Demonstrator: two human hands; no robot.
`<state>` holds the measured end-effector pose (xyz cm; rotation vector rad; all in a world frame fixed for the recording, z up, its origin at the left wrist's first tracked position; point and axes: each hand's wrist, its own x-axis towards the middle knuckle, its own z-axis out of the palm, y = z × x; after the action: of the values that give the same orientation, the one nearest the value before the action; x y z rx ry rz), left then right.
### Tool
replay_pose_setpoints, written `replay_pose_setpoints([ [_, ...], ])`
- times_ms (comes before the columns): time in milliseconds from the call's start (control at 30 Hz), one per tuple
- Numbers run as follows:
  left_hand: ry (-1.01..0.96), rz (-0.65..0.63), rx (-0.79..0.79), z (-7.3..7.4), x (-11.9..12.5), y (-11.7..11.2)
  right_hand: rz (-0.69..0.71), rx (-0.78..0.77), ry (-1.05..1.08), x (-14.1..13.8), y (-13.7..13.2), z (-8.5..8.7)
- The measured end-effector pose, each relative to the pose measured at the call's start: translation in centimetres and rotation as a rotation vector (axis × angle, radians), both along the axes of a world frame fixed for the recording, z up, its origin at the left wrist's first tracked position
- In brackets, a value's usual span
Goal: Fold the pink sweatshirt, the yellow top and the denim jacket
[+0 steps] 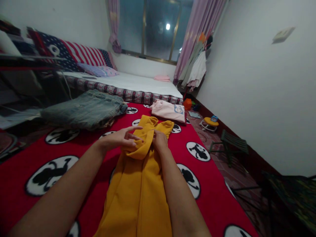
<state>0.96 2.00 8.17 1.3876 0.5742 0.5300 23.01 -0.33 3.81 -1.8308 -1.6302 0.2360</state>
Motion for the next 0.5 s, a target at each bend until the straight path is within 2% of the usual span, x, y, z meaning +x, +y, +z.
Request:
replay_pose_setpoints([
  [67, 0.04, 0.117, 0.053, 0.0, 0.3, 0.3, -0.017, 0.08, 0.17, 0.1, 0.2, -0.1],
  [100, -0.011, 0.199, 0.069, 0.1, 0.5, 0.4, -0.024, 0.141, 0.299, 0.2, 0.4, -0.1],
  [167, -0.238, 0.355, 0.061, 0.8, 0.6, 0.5, -0.069, 0.269, 0.614, 0.4, 0.8, 0.0],
  [233, -0.519, 0.407, 0.018, 1.7, 0.3, 0.3, -0.154, 0.343, 0.958, 0.7, 1.3, 0.2],
  [300, -0.706, 0.335, -0.016, 2.7, -0.2, -0.3, -0.188, 0.355, 1.268, 1.1, 1.5, 0.6],
  [367, -0.73, 0.187, -0.012, 3.4, -0.9, -1.1, -0.154, 0.332, 1.458, 1.5, 1.7, 0.9],
  [433, -0.624, 0.024, 0.015, 3.8, -1.4, -1.6, -0.11, 0.287, 1.527, 1.9, 1.6, 1.1],
  [500, -0.433, -0.091, 0.056, 3.7, -1.6, -1.6, -0.024, 0.262, 1.532, 2.2, 1.4, 1.1],
])
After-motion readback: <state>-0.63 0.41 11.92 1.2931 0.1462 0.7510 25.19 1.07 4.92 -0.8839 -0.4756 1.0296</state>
